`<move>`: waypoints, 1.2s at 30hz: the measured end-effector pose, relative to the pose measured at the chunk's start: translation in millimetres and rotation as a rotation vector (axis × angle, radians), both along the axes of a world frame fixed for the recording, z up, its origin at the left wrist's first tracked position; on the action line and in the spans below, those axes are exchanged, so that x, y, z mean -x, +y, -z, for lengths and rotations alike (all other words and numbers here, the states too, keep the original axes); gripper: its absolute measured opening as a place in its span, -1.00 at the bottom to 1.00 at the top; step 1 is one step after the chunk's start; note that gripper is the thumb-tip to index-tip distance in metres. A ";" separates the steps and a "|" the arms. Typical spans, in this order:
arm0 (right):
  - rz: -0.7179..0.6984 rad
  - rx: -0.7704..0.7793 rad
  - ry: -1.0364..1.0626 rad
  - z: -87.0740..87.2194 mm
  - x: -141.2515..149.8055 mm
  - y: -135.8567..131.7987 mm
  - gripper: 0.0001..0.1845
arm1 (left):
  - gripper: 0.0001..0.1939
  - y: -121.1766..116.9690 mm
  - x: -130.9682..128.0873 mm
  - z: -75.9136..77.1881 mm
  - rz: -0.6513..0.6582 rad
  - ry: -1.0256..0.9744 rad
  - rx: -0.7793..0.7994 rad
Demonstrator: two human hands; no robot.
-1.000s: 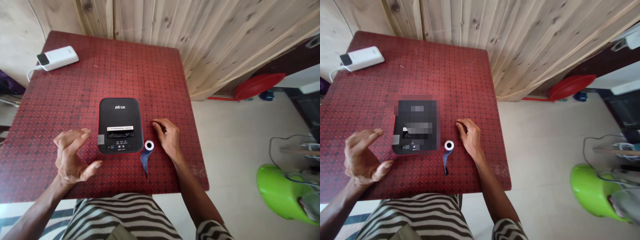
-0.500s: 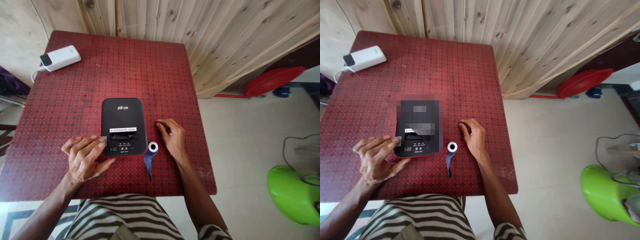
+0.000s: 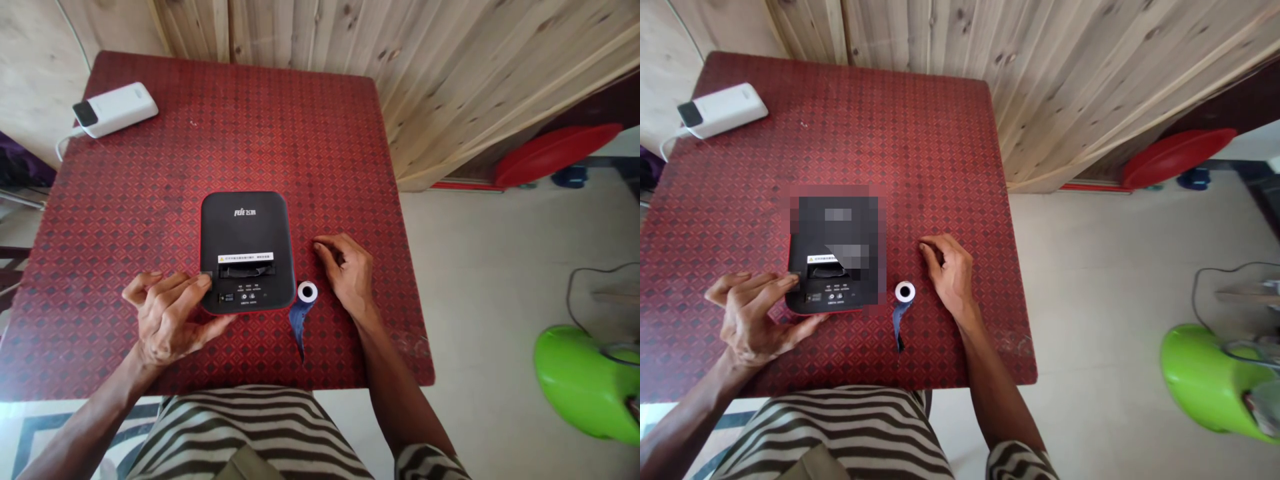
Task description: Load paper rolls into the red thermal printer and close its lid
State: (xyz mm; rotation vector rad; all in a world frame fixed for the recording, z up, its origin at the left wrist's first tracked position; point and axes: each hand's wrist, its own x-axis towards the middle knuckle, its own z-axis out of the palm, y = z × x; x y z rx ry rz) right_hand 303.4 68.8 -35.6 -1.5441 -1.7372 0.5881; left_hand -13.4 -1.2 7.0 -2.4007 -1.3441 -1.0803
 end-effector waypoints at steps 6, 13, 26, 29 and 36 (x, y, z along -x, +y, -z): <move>-0.007 -0.025 0.023 -17.2 1.2 -2.2 -0.80 | -0.22 1.9 1.4 -0.4 0.009 0.024 0.000; -0.451 -0.296 -0.231 -102.9 56.9 3.3 -0.83 | -0.37 3.8 0.2 3.9 -0.001 -0.004 -0.097; -0.709 0.067 -0.848 -123.2 124.5 45.6 -0.71 | -0.27 2.3 0.9 8.3 0.072 -0.049 -0.105; -0.651 0.043 -0.813 -133.7 118.2 32.2 -0.72 | -0.29 2.2 1.0 9.2 0.081 -0.044 -0.099; -0.392 -0.116 -0.225 -136.5 57.8 9.0 -0.81 | -0.23 3.6 -1.3 10.2 0.047 -0.015 -0.031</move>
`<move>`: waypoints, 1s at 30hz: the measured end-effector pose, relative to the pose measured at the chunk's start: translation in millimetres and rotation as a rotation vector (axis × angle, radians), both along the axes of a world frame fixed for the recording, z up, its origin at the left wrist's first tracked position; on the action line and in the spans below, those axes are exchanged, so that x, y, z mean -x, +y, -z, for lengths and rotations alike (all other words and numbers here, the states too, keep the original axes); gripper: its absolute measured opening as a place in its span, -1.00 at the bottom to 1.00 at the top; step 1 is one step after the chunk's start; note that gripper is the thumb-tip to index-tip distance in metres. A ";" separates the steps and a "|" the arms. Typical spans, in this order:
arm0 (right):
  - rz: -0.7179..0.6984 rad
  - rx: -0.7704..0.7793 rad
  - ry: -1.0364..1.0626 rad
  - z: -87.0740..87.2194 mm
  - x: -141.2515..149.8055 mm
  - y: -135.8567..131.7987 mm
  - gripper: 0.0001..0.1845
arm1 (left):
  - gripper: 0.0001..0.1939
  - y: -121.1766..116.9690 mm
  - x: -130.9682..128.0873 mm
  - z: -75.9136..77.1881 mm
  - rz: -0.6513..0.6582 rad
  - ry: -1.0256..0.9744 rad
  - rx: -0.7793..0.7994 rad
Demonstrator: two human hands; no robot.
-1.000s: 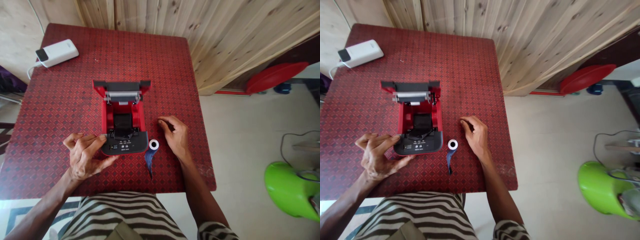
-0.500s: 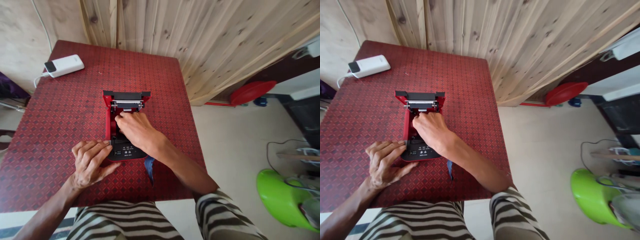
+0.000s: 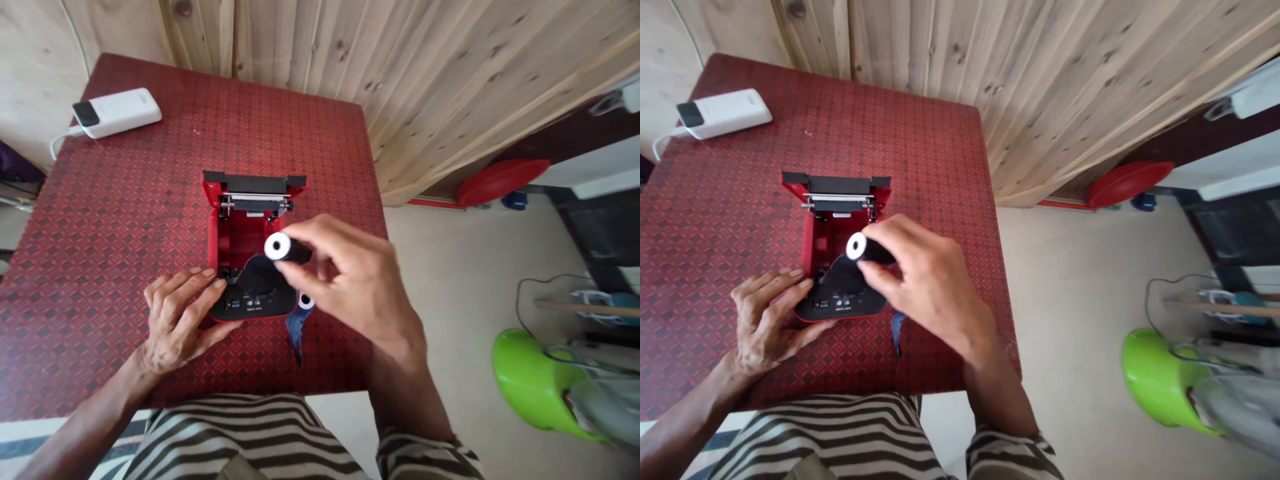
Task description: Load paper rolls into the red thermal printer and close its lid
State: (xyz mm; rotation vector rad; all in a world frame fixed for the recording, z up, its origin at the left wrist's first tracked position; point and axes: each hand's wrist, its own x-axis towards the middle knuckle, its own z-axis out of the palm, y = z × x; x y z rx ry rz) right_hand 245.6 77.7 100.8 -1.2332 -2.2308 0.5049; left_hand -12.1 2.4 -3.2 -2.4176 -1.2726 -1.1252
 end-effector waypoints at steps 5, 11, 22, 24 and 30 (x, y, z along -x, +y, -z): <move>0.315 0.229 0.433 60.6 -45.1 3.6 -0.73 | -0.18 2.2 -1.6 0.3 0.010 -0.013 0.039; 0.390 0.332 0.440 119.3 -46.5 -5.5 -0.73 | 0.04 4.5 -1.6 3.3 0.025 -0.048 0.024; 0.404 0.329 0.326 96.6 -71.9 -41.8 -0.60 | 0.03 4.8 -2.4 0.7 -0.038 -0.038 0.085; 0.360 0.345 0.249 90.0 -74.0 -57.2 -0.71 | 0.03 5.4 -2.3 1.9 -0.020 -0.051 0.089; 0.180 0.337 0.255 100.9 -49.3 -75.7 -0.67 | 0.02 5.3 -2.0 4.6 -0.027 -0.070 0.087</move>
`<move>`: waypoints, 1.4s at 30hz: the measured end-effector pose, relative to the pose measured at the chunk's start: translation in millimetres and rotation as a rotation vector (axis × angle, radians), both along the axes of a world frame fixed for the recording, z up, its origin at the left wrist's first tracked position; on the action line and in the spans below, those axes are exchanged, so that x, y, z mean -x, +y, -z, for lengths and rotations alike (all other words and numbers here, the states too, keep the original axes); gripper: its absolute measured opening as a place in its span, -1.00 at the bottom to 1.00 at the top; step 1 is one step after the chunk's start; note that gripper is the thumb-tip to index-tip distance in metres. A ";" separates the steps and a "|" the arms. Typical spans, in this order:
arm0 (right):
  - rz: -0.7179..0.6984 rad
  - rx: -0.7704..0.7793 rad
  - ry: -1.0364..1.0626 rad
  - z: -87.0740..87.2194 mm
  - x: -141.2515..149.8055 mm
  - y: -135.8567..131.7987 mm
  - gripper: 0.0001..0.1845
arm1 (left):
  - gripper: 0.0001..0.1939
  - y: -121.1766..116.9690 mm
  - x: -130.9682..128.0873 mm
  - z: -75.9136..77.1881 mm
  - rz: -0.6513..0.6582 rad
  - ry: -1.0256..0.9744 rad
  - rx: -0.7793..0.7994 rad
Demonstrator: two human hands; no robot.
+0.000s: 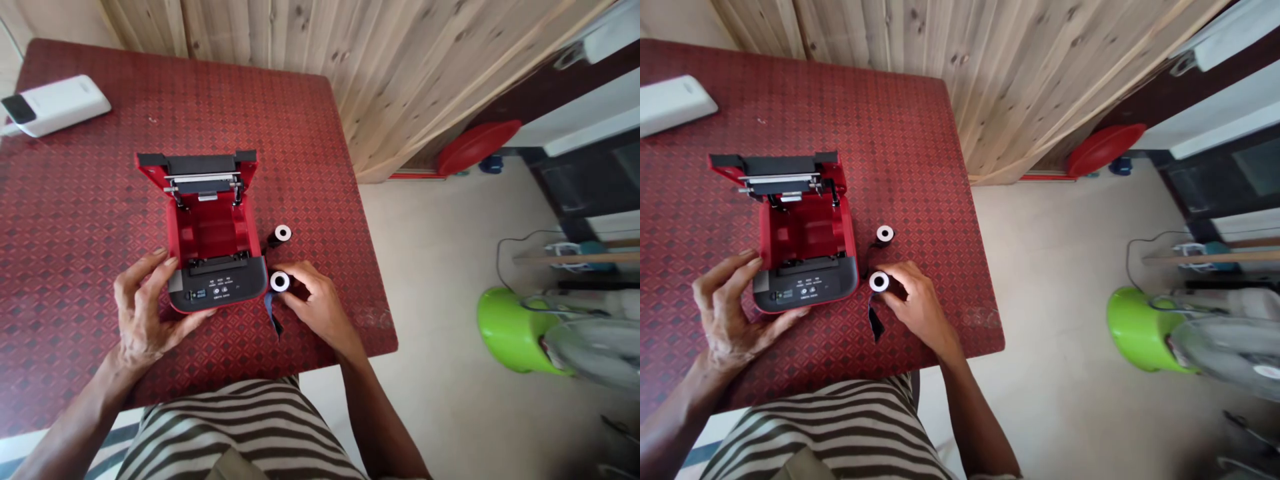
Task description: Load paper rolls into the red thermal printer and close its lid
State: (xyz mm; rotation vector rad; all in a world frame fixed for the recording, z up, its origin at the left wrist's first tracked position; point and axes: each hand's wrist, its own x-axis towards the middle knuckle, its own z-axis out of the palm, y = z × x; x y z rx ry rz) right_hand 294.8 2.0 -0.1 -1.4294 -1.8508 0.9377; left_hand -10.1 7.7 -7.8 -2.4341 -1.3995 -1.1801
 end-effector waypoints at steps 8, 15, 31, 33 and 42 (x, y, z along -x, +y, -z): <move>-0.141 -0.224 -0.105 -80.8 7.9 17.6 -0.55 | -0.03 -4.6 -3.7 -7.3 -0.008 0.000 0.069; -0.456 -0.355 -0.633 -104.6 80.9 83.4 -0.84 | 0.03 -6.0 -1.4 -1.1 -0.008 -0.031 0.057; -0.498 -0.192 -0.846 -78.7 117.4 110.3 -0.66 | -0.01 -6.3 -0.8 1.6 0.000 -0.003 0.095; -0.493 -0.187 -0.835 -79.2 116.3 110.0 -0.65 | -0.02 -6.0 -0.3 0.4 0.004 -0.003 0.091; -0.438 -0.275 -0.628 -90.9 75.2 62.4 -0.75 | 0.07 -5.1 2.0 1.9 0.005 -0.007 0.088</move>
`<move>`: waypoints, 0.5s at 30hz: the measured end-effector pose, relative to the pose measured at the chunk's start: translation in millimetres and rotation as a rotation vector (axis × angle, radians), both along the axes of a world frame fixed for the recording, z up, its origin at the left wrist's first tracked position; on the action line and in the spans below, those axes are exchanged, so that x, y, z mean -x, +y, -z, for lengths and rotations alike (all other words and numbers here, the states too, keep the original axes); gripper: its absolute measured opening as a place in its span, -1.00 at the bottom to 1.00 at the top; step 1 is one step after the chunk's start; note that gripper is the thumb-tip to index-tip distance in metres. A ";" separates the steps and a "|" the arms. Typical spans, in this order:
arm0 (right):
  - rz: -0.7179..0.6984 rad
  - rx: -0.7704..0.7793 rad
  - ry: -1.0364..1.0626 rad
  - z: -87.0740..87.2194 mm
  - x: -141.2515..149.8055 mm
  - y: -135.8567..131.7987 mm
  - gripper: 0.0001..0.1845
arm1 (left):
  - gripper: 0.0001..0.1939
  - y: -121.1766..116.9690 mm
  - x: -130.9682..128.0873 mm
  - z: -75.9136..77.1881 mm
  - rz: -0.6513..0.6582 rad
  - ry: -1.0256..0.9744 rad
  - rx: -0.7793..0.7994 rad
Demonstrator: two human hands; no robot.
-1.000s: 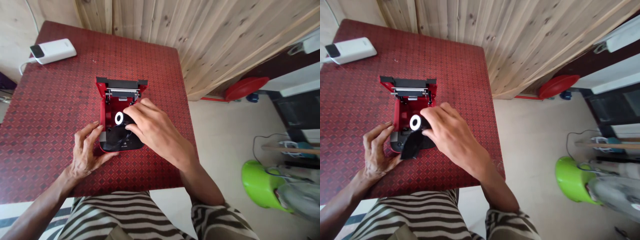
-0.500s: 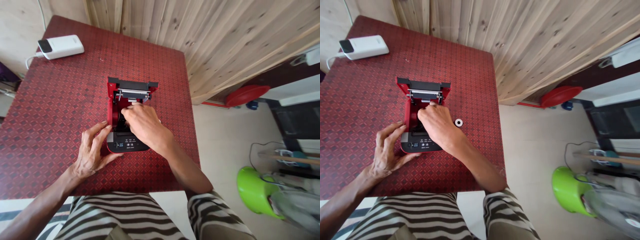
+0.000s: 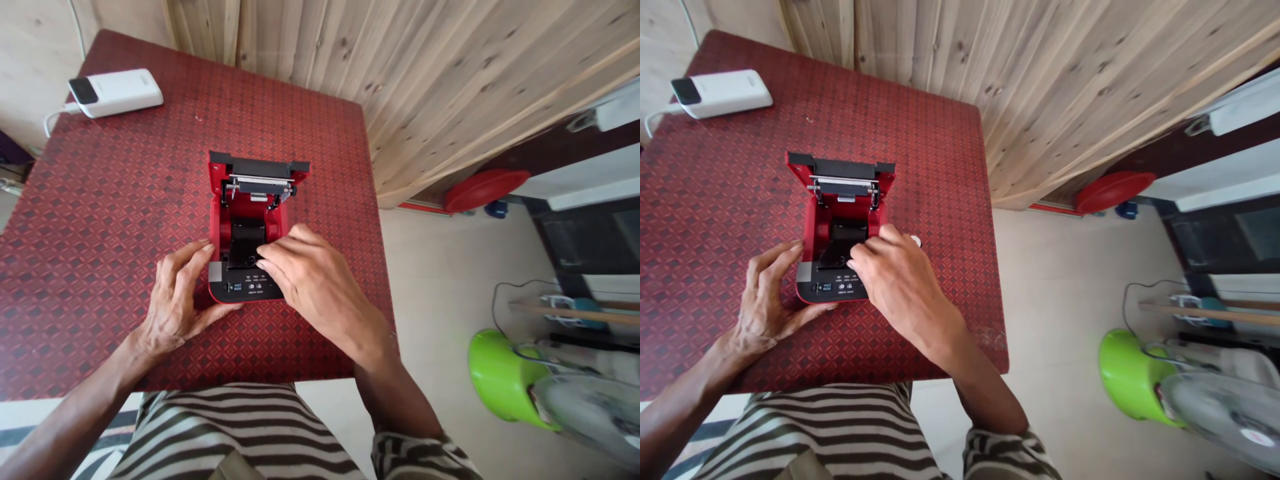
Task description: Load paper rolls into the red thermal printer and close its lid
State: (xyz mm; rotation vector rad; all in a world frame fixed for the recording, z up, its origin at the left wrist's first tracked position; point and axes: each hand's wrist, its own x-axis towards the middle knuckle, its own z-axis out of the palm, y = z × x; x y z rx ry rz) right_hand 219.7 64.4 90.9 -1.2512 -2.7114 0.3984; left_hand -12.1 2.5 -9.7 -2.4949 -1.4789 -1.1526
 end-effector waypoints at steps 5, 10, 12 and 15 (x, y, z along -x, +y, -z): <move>0.091 -0.055 0.103 10.3 -2.6 -15.8 -0.71 | 0.10 0.7 3.5 1.8 0.014 0.008 -0.014; 0.107 -0.051 0.145 12.4 -0.1 -16.4 -0.74 | 0.10 0.6 6.7 2.8 0.015 0.017 -0.019; 0.109 -0.054 0.143 11.7 0.0 -17.7 -0.74 | 0.09 0.8 7.7 2.7 0.018 0.026 -0.025; 0.110 -0.064 0.139 11.9 0.1 -20.4 -0.75 | 0.08 0.6 9.5 2.4 0.024 0.036 -0.031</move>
